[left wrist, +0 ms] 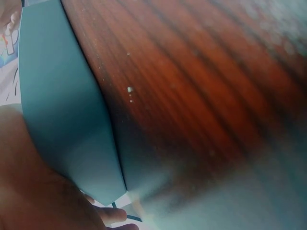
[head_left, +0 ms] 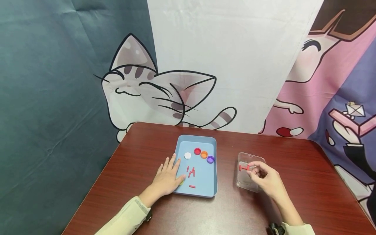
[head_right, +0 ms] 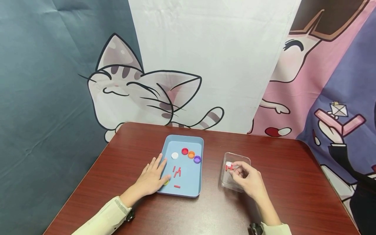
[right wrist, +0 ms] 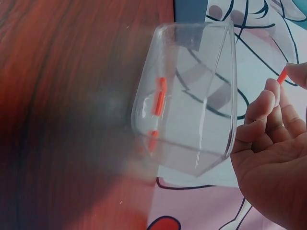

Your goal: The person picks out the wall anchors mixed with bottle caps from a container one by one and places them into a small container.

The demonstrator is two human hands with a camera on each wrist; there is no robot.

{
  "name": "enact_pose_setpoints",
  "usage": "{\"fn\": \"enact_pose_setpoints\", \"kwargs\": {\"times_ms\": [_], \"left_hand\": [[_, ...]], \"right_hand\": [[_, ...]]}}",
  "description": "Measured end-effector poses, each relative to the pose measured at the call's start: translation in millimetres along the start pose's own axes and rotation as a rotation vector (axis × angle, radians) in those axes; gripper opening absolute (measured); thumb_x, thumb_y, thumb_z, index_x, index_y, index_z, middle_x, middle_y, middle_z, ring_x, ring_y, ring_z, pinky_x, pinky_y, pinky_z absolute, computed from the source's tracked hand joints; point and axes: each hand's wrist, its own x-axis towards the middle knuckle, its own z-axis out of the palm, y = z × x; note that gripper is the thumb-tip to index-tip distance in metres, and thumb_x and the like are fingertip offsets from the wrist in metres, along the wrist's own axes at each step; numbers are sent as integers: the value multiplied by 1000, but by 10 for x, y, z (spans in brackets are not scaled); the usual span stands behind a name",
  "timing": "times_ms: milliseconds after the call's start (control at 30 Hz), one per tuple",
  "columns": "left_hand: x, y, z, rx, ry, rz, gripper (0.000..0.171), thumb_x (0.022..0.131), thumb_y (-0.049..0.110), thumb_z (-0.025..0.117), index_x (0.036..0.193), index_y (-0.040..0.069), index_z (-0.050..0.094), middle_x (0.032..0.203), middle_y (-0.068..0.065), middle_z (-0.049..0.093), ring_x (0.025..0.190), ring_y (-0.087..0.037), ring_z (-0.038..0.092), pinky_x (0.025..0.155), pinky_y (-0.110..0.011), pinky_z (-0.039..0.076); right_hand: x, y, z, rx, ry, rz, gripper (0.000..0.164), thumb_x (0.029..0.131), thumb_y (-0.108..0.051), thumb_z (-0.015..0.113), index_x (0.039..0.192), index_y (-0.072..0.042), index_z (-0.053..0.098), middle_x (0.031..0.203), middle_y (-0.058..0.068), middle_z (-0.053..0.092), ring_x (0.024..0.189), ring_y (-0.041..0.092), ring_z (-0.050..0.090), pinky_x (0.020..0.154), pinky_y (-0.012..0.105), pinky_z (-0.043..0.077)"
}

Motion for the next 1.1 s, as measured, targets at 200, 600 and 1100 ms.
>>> {"fn": "enact_pose_setpoints", "kwargs": {"times_ms": [200, 600, 1100], "left_hand": [[5, 0, 2, 8, 1, -5, 76, 101, 55, 49, 160, 12, 30, 170, -12, 11, 153, -44, 16, 119, -63, 20], [2, 5, 23, 32, 8, -11, 75, 102, 55, 49, 161, 13, 30, 170, -12, 11, 154, -43, 14, 119, -64, 18], [-1, 0, 37, 29, 27, 0, 72, 104, 54, 43, 161, 12, 30, 170, -12, 12, 154, -42, 12, 120, -64, 15]], "right_hand": [[-24, 40, -80, 8, 8, 2, 25, 83, 1, 80, 103, -10, 71, 72, -2, 58, 60, 5, 50, 50, 22, 40], [-48, 117, -190, -7, -14, 46, 25, 86, -1, 78, 108, -6, 70, 73, -1, 57, 62, 8, 51, 50, 24, 40], [-32, 214, -255, -27, -36, 49, 26, 85, 1, 77, 109, -6, 69, 75, -5, 61, 65, 4, 54, 53, 21, 43]]}}
